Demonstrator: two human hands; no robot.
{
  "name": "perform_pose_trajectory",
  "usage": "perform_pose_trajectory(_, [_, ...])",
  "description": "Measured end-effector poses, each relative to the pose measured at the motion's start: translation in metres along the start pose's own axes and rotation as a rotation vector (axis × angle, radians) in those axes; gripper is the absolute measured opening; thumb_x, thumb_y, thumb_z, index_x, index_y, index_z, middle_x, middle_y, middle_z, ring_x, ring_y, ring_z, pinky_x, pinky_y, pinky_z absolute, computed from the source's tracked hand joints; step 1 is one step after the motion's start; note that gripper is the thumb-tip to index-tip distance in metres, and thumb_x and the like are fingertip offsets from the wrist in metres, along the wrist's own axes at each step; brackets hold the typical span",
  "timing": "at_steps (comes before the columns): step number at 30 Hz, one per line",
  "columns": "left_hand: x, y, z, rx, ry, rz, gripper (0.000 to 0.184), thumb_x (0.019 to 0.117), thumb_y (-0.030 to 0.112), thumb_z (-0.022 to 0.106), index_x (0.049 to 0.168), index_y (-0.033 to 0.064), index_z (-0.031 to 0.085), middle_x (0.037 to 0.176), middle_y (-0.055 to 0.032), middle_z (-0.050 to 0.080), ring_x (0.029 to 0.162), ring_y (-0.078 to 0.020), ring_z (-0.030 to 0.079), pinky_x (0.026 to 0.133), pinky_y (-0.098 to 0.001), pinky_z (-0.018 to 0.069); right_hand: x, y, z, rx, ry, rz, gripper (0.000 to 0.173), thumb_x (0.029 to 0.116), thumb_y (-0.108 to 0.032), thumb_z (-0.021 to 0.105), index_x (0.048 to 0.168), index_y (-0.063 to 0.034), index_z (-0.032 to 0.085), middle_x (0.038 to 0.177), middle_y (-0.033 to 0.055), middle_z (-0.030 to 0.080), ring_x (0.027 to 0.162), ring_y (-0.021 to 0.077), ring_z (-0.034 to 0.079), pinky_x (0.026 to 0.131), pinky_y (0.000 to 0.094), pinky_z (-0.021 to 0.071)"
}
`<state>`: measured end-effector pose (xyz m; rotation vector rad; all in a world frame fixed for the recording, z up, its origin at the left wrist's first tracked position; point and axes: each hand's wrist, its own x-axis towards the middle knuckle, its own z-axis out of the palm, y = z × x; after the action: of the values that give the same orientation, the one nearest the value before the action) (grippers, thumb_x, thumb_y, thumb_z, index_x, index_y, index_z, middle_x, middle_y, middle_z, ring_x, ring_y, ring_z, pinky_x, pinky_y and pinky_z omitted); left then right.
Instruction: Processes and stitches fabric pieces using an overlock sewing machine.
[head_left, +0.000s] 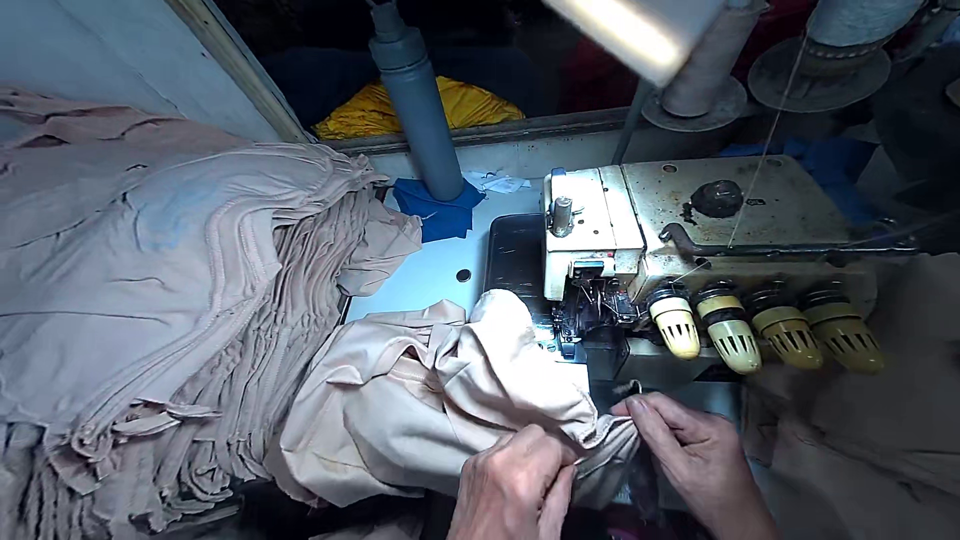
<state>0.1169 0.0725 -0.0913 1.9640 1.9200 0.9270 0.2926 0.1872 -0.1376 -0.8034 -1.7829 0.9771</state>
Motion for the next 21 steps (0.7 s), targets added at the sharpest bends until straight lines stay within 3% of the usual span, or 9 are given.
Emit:
perform_pose_trajectory(4, [0.015,-0.003,-0.016,-0.208,0.034,0.073,0.022,0.1018,0.018,0.057,0.094,0.0055,0.073,0.103,-0.0071,0.075,0.099,-0.0146,0.069,0.087,-0.0327,0.0547,-0.007,-0.021,-0.013,0.345,-0.121,0.144,0.017,0.0976,-0.009,0.064,0.11,-0.0018,0.072,0.08,-0.0075,0.072,0.068,-0.0065,0.062,0.063,0.0118,0.0532])
perform_pose_trajectory(5, [0.02,-0.005,-0.025,-0.306,0.055,0.041,0.023,0.1041,0.018,0.054,0.098,0.0046,0.071,0.099,-0.0042,0.074,0.094,-0.008,0.069,0.084,-0.0265,0.0559,-0.008,-0.024,-0.014,0.414,-0.154,0.158,0.022,0.0979,-0.011,0.065,0.118,-0.003,0.069,0.077,-0.009,0.07,0.065,-0.0062,0.06,0.062,0.0126,0.0526])
perform_pose_trajectory(8, [0.035,-0.011,-0.051,-0.367,0.12,-0.044,0.018,0.1043,0.022,0.054,0.095,0.013,0.066,0.069,0.0087,0.06,0.06,0.0041,0.056,0.055,-0.0131,0.0484,-0.011,-0.029,-0.016,0.552,-0.23,0.163,0.029,0.1012,-0.022,0.063,0.128,-0.0118,0.067,0.07,-0.0132,0.062,0.061,-0.0086,0.055,0.06,0.0106,0.0489])
perform_pose_trajectory(10, [0.046,-0.01,-0.062,-0.337,0.111,-0.019,0.014,0.1021,0.019,0.056,0.093,0.0137,0.066,0.064,0.0103,0.056,0.053,0.0039,0.053,0.048,-0.0118,0.0453,-0.007,-0.031,-0.016,0.57,-0.292,0.125,0.03,0.1061,-0.03,0.056,0.127,-0.0127,0.069,0.089,-0.0091,0.07,0.074,-0.0071,0.061,0.069,0.0113,0.0527])
perform_pose_trajectory(12, [0.056,-0.006,-0.066,-0.338,0.062,0.059,0.011,0.1009,0.015,0.057,0.095,0.0112,0.066,0.066,0.0093,0.056,0.054,0.004,0.051,0.049,-0.0107,0.0439,0.0,-0.036,-0.011,0.555,-0.377,0.068,0.037,0.108,-0.039,0.049,0.123,-0.0123,0.069,0.091,-0.009,0.07,0.077,-0.009,0.061,0.071,0.0102,0.0518])
perform_pose_trajectory(14, [0.063,0.002,-0.065,-0.349,0.02,0.162,0.011,0.0995,0.013,0.059,0.095,0.0087,0.068,0.067,0.0087,0.058,0.055,0.0048,0.051,0.051,-0.0102,0.0438,0.005,-0.045,-0.003,0.515,-0.455,-0.008,0.029,0.1058,-0.033,0.056,0.106,-0.0061,0.068,0.08,-0.0068,0.068,0.072,-0.0101,0.059,0.066,0.0085,0.0499])
perform_pose_trajectory(16, [0.062,0.008,-0.065,-0.336,0.05,0.197,0.012,0.1003,0.015,0.059,0.095,0.0102,0.068,0.067,0.0092,0.058,0.055,0.005,0.051,0.05,-0.0106,0.0441,0.011,-0.052,0.007,0.437,-0.499,-0.094,0.03,0.106,-0.019,0.055,0.085,0.0015,0.063,0.069,0.0027,0.061,0.065,-0.0037,0.056,0.06,0.0117,0.0453])
perform_pose_trajectory(19, [0.049,0.005,-0.076,-0.275,0.166,0.093,0.013,0.1006,0.019,0.061,0.096,0.012,0.071,0.079,0.0101,0.067,0.068,0.0065,0.061,0.063,-0.0118,0.0531,0.021,-0.058,0.007,0.397,-0.485,-0.119,0.029,0.1036,-0.011,0.054,0.081,0.0051,0.064,0.066,0.0054,0.059,0.062,-0.0011,0.054,0.059,0.0136,0.0438])
perform_pose_trajectory(21, [0.035,0.003,-0.091,-0.259,0.113,0.029,0.015,0.1002,0.012,0.061,0.095,0.0003,0.068,0.082,0.0033,0.069,0.073,0.007,0.061,0.068,-0.0134,0.0537,0.021,-0.059,0.006,0.43,-0.525,-0.217,0.027,0.0988,-0.005,0.058,0.075,0.0074,0.061,0.062,0.01,0.056,0.057,0.0057,0.051,0.054,0.0186,0.04])
